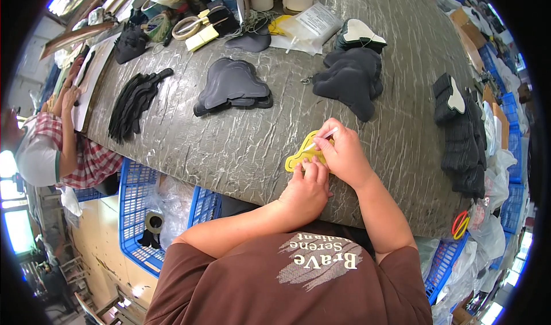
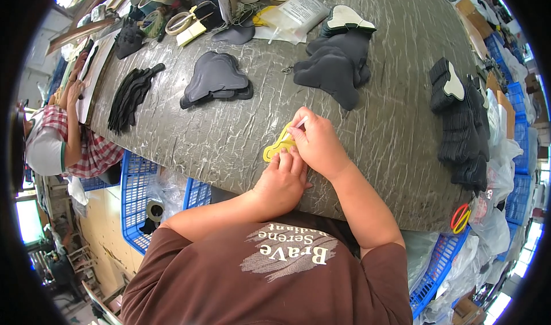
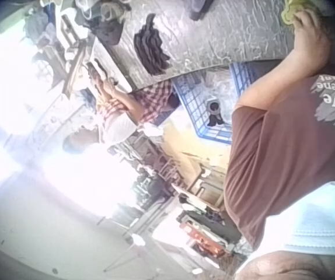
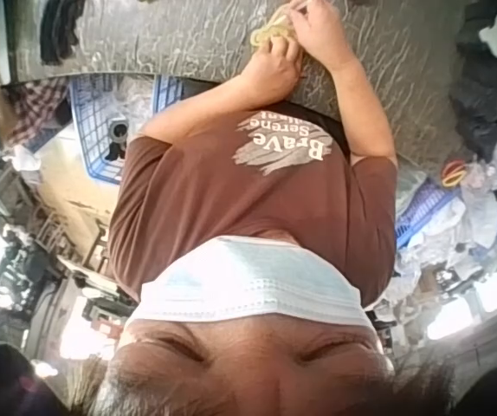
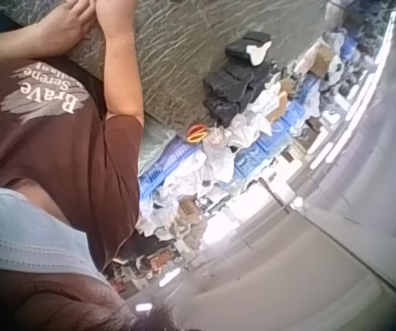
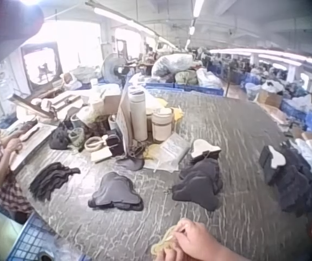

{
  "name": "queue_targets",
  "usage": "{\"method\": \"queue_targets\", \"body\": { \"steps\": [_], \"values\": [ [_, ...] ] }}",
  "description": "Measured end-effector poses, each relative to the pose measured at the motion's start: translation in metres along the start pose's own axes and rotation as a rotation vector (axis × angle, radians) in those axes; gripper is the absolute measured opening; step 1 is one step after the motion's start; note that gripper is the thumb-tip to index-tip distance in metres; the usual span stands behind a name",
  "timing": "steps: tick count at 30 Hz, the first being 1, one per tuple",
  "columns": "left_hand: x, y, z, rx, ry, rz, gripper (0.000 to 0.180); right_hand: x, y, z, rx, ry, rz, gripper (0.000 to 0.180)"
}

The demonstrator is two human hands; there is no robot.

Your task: Aligning and marking template patterns onto shoe component pieces.

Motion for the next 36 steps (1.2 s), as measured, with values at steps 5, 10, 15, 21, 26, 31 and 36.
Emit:
{"method": "queue_targets", "body": {
  "steps": [5,10,15,21,26,31,36],
  "values": [
    [0.000,0.000,0.001,0.008,0.004,0.009,0.060,0.004,0.003,-0.006,0.024,-0.006,-0.008,0.009],
    [0.000,0.000,0.001,-0.022,0.010,0.005,0.061,-0.002,0.003,-0.007,-0.007,0.023,0.016,0.009],
    [0.000,0.000,0.001,-0.009,0.012,0.008,0.062,0.005,0.004,-0.011,0.037,0.062,0.027,0.009],
    [0.000,0.000,0.001,-0.003,0.012,0.005,0.062,0.016,0.012,-0.017,0.135,0.050,-0.001,0.010],
    [0.000,-0.001,0.000,-0.004,0.008,0.009,0.062,0.021,0.017,-0.016,0.180,0.034,0.015,0.010],
    [0.000,-0.002,0.001,-0.002,0.017,0.007,0.062,0.020,0.021,-0.010,0.189,0.024,0.038,0.008],
    [0.000,0.000,0.000,-0.006,0.017,0.009,0.062,0.021,0.021,-0.005,0.215,0.049,0.077,0.007]
  ]
}}
Point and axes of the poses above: each hand's wrist, its own z-axis away from the middle knuckle, its own y-axis out of the back of the hand, x = y × z, the point moved 3 cm from there along -z, towards the middle knuckle, and after that the axes turned 1 degree about -y, right-handed, at the moved point
